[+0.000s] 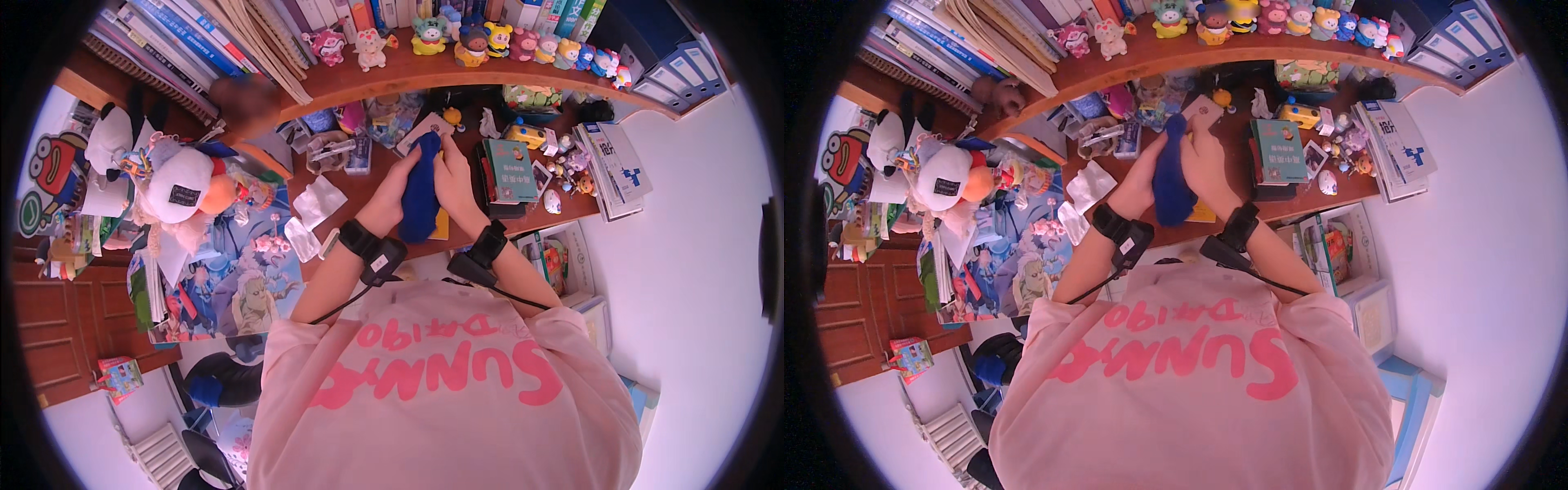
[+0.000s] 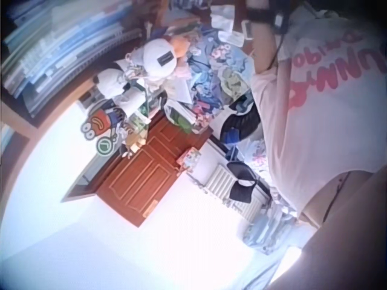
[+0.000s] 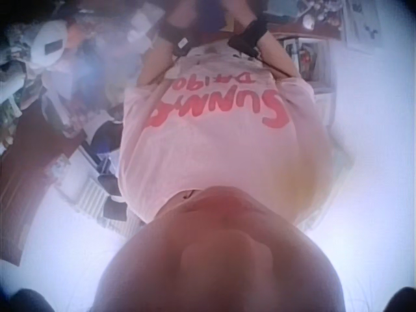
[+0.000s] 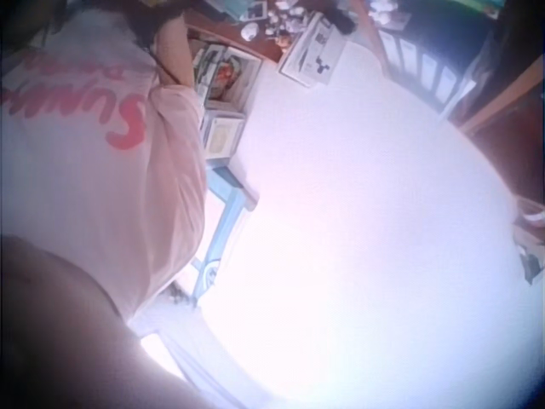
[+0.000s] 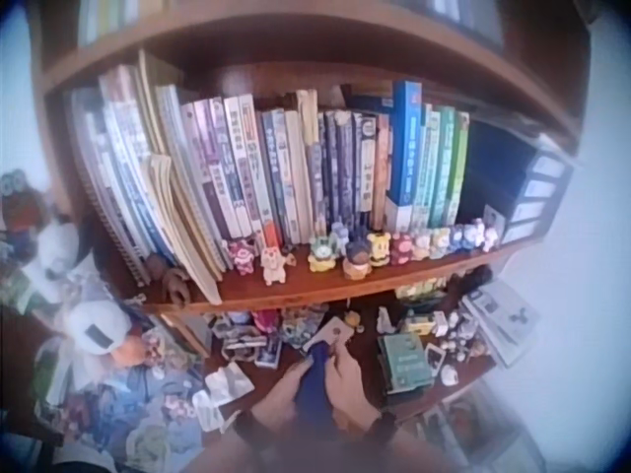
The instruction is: The person picks up and repositions small items on a shelf, handles a small pink box, a yellow object, and a blue cloth, and finally picks up a yellow notebook.
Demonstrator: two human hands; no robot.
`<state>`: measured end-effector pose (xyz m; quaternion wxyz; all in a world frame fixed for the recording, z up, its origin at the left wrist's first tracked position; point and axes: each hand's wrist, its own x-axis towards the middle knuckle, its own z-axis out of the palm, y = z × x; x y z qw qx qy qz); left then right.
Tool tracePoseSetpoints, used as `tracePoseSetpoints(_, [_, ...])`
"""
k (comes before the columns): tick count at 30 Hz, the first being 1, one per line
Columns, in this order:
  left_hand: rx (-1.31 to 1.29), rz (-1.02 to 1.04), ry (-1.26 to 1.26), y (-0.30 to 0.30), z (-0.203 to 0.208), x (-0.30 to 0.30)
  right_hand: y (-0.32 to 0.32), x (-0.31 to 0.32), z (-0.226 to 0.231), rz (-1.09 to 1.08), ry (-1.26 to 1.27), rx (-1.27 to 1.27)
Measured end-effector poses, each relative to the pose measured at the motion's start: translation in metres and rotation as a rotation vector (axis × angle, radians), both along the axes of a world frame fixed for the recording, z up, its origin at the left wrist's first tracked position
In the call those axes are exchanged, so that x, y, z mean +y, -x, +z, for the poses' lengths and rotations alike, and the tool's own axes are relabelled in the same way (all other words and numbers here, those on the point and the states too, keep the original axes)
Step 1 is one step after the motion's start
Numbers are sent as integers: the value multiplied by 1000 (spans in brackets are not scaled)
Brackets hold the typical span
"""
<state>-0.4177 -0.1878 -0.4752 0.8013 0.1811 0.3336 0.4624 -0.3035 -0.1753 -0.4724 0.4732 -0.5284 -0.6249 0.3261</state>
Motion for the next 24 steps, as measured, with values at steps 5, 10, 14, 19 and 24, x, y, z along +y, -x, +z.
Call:
tracePoseSetpoints(5, [-6,-18,-34,-8,-6,-12,-9,-1,-10,-65,-187,-306])
tracePoseSetpoints(10, [-113,-36,-51,8,-7,-12,-15,3,-20,96,-125,-362])
tracePoseSetpoints(14, [-286,42,-100,25,6,-9,-31,-7,-31,205,522,547])
tracePoseSetpoints(19, [-204,67,-75,31,26,-6,-36,-21,-19,349,714,904])
tracePoseSetpoints(24, [167,162,-256,-3,-3,-14,-6,-21,20,106,15,452])
